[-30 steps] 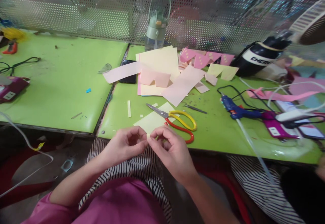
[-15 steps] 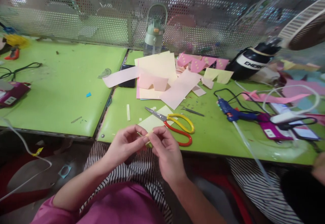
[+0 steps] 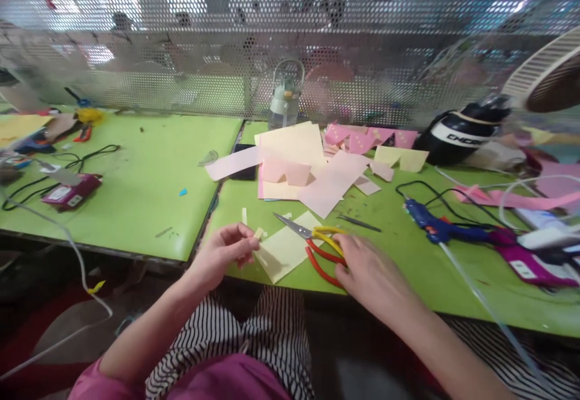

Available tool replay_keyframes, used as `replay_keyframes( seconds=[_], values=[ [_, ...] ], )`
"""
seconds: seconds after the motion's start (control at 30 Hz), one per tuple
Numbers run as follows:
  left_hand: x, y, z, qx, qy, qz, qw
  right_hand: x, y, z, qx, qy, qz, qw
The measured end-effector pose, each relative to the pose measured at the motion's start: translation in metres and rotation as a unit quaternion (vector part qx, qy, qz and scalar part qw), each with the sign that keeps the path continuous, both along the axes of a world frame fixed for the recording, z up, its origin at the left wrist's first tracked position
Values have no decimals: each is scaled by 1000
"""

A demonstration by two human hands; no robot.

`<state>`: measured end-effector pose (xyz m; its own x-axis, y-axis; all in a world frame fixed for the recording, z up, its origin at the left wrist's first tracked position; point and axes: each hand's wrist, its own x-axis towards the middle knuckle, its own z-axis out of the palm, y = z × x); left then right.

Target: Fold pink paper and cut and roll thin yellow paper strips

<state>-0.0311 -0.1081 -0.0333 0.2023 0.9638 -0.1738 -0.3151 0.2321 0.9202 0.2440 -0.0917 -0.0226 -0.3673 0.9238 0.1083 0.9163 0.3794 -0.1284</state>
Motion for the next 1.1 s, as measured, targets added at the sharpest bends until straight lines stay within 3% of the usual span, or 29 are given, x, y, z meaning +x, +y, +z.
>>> replay_keyframes(
  seconds=[0.1, 0.2, 0.37, 0.57, 0.9, 1.1],
  values=[
    [-1, 2, -2, 2, -7, 17, 1000, 1, 6, 8, -18, -18, -50, 998],
    [-4, 4, -1, 2, -12, 28, 1000, 6, 4, 15, -35, 35, -97, 994],
    [-4, 6, 3, 10, -10, 16, 1000, -1, -25, 24, -193, 187, -69, 961],
    [1, 6, 8, 14, -21, -5, 1000, -27, -43, 37, -306, 203, -118, 923],
    [3, 2, 7, 12, 1, -21, 1000, -26, -37, 24, -195, 157, -63, 966],
    [4, -1, 5, 14, -6, -26, 1000, -24, -37, 27, -205, 156, -68, 964]
  ],
)
